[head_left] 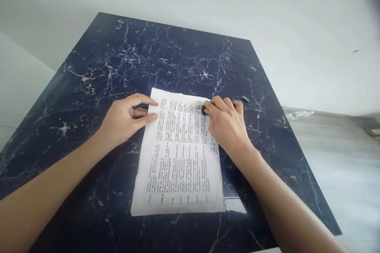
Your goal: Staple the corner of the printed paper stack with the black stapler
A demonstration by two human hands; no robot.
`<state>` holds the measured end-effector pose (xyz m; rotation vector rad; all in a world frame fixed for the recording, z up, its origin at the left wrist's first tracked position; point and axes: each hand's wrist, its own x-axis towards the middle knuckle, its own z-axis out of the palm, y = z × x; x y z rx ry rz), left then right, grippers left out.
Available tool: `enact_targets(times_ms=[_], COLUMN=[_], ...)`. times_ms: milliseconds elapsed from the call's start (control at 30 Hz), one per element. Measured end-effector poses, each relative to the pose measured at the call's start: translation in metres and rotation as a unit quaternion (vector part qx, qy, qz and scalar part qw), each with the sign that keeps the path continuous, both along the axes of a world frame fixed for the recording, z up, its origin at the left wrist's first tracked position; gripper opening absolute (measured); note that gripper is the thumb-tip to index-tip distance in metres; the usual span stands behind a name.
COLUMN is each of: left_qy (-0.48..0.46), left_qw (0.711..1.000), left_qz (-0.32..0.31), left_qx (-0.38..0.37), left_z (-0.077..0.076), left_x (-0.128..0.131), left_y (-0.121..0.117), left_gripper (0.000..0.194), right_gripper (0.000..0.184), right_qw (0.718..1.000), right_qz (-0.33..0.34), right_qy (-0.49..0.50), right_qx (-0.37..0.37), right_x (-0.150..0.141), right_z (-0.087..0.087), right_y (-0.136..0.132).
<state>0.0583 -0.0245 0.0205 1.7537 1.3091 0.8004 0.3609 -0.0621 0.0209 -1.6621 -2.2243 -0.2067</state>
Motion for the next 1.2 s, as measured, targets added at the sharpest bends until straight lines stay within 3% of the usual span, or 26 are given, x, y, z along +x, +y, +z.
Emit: enact_targets(times_ms=[133,333,567,700,867,933,1067,1200], left_qy=[0.005,0.012,0.014,0.063,0.153,0.147,0.164,0.205], left_qw=[1.0,1.0,0.999,0.988,0.946,0.935,0.907,0.899], left_qz=[-0.003,-0.005,-0.008,-0.013,0.007,-0.037,-0.213,-0.261], left_qx=[0.008,0.011,0.035,0.139,0.286,0.321,0.325,0.284], left_z=[-0.001,-0.002,-0.008,-0.011,-0.008,-0.007,-0.009,-0.015], left_x=[-0.001,-0.002,-0.003,0.0,0.003,0.002,0.001,0.002], left_y=[0.0,0.0,0.001,-0.002,-0.004,-0.005,-0.007,-0.008], left_gripper=[0.033,0.034,0.031,0.02,0.017,0.015,0.022,0.044], right_gripper=[0.034,0.036,0.036,0.035,0.037,0.037,0.037,0.029], right_qw=[1.0,0.982,0.968,0.969,0.97,0.971,0.976,0.98], right_qz=[-0.008,-0.061,-0.171,-0.176,-0.172,-0.168,-0.153,-0.144], right_qy=[0.03,0.173,0.175,0.165,0.165,0.164,0.157,0.115], right_qx=[0.0,0.039,0.057,0.047,0.04,0.036,0.009,-0.077], right_x=[-0.001,0.018,0.046,0.049,0.047,0.048,0.052,0.063], right_z=[-0.003,-0.004,-0.004,-0.004,-0.002,-0.001,0.007,0.015], right_y=[0.0,0.007,0.016,0.017,0.017,0.017,0.016,0.012])
